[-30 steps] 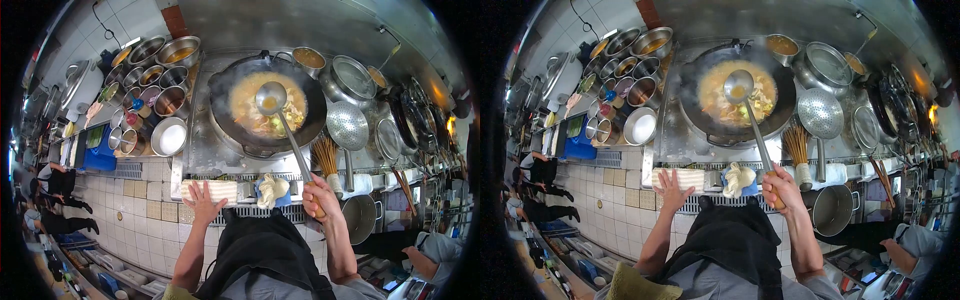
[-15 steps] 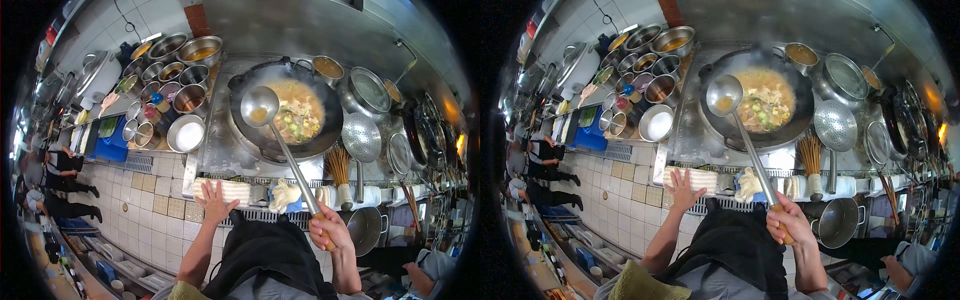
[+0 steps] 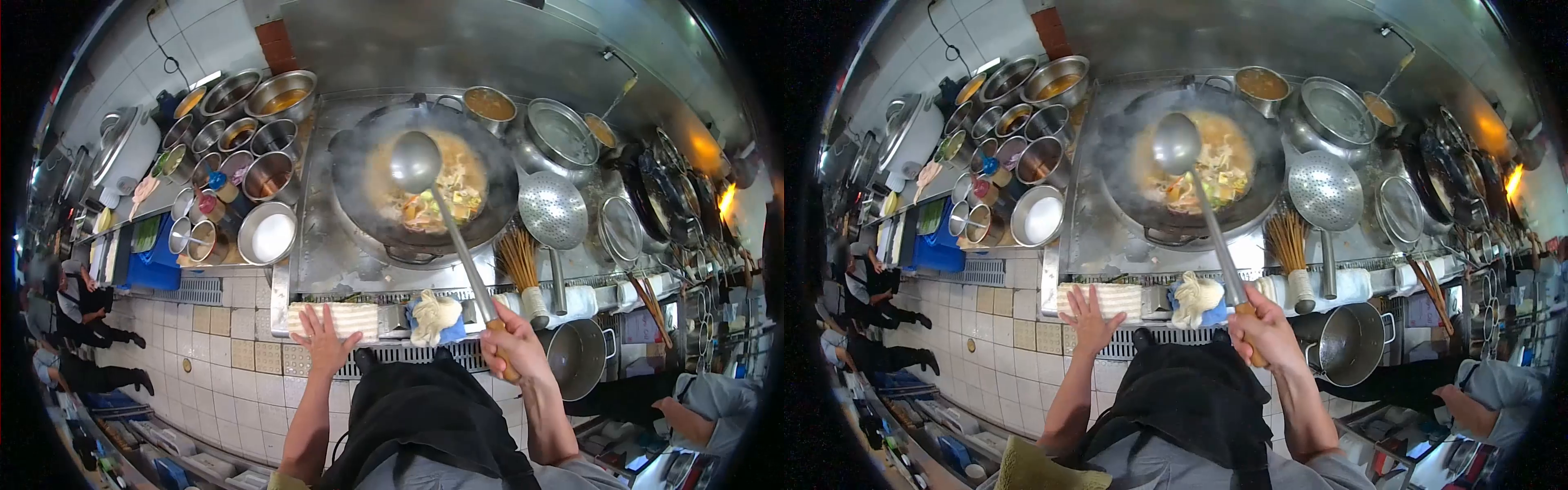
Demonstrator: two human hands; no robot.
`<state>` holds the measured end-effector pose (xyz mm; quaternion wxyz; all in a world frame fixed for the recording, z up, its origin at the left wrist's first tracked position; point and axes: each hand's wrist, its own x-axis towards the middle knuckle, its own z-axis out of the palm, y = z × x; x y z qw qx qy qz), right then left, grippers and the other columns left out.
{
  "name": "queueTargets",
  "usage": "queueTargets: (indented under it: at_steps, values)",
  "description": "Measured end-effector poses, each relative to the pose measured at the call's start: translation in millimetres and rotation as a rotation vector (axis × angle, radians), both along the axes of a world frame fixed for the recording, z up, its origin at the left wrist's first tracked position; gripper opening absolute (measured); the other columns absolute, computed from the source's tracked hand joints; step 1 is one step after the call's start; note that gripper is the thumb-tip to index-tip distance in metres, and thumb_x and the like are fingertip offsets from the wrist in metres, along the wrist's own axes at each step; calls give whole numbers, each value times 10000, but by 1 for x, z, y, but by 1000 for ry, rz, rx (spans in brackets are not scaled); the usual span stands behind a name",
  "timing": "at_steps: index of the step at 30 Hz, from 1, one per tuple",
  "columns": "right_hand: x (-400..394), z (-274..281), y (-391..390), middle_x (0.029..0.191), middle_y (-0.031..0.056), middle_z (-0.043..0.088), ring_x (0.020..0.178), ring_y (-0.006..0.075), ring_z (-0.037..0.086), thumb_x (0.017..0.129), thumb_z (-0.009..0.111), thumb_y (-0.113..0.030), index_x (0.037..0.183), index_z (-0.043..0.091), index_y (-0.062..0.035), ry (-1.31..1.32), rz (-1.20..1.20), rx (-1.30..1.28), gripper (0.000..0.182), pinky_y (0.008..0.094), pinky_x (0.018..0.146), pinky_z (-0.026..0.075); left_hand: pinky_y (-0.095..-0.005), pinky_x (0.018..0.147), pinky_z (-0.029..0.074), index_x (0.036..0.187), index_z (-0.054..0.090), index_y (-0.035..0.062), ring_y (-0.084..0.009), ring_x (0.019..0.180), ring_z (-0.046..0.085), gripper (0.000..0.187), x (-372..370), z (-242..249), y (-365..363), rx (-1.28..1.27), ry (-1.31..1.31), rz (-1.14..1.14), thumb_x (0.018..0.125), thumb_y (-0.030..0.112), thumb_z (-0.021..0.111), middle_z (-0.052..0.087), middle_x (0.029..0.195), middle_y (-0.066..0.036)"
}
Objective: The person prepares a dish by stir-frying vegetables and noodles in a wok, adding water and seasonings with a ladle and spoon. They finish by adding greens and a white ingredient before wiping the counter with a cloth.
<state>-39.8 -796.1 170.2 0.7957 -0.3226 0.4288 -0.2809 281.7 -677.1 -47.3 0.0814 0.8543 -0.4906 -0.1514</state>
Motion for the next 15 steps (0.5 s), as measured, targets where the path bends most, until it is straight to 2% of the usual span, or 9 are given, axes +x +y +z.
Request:
queueTargets:
  at_steps: [2,4,5,8,9,10,13,15]
  values:
    - [-6,-9,-10,620,19,487,405,93,438,880,560,9,1447,338,-44,23,-32,-24,611,235,336,348,-752,1018,-68,1530,157,73,-443,1452,-88,1116,0,1,-1,9,-5,13,744,733,594,-28,1573,-272]
    - [-12,-17,-20,681,35,467,412,99,437,887,563,-21,1457,320,-95,67,-163,1,624,250,318,365,-753,1016,-67,1529,161,76,-442,1452,-86,1112,-1,0,-1,-1,1,6,743,727,602,-21,1574,-270]
    - [-15,-19,-26,684,37,465,414,99,439,888,570,-34,1404,367,-87,60,-148,-31,557,251,318,366,-754,1015,-66,1529,163,78,-443,1452,-86,1106,-1,1,-1,0,4,11,745,722,605,-21,1575,-268]
    - [-18,-27,-40,682,41,466,410,103,438,891,575,-42,1356,394,-79,27,-164,-27,500,251,318,366,-757,1013,-65,1529,167,82,-445,1451,-86,1096,-1,-1,-1,2,5,12,749,713,609,-22,1577,-262]
    - [-16,-26,-41,682,45,468,406,106,432,895,582,-48,1275,435,-82,5,-177,-31,409,253,317,364,-758,1012,-65,1529,168,83,-446,1451,-86,1092,0,-1,-1,-1,4,14,751,709,610,-23,1577,-260]
    - [-16,-29,-43,682,45,468,406,106,432,895,582,-48,1275,435,-82,3,-177,-29,409,253,317,364,-758,1012,-65,1529,168,83,-446,1451,-86,1092,0,-1,-1,0,2,14,751,709,610,-23,1577,-260]
    - [-12,-39,-49,673,38,478,417,106,439,880,600,-35,1304,405,-80,-56,-216,80,469,257,324,364,-760,1010,-66,1529,167,84,-446,1451,-85,1092,0,0,-1,-5,10,14,751,709,610,-26,1578,-257]
    - [-9,-41,-51,673,42,481,415,107,434,887,607,-45,1231,421,-98,-141,-233,150,395,258,323,356,-765,1008,-61,1529,165,78,-445,1451,-84,1098,0,2,-2,6,19,14,750,712,608,-26,1578,-256]
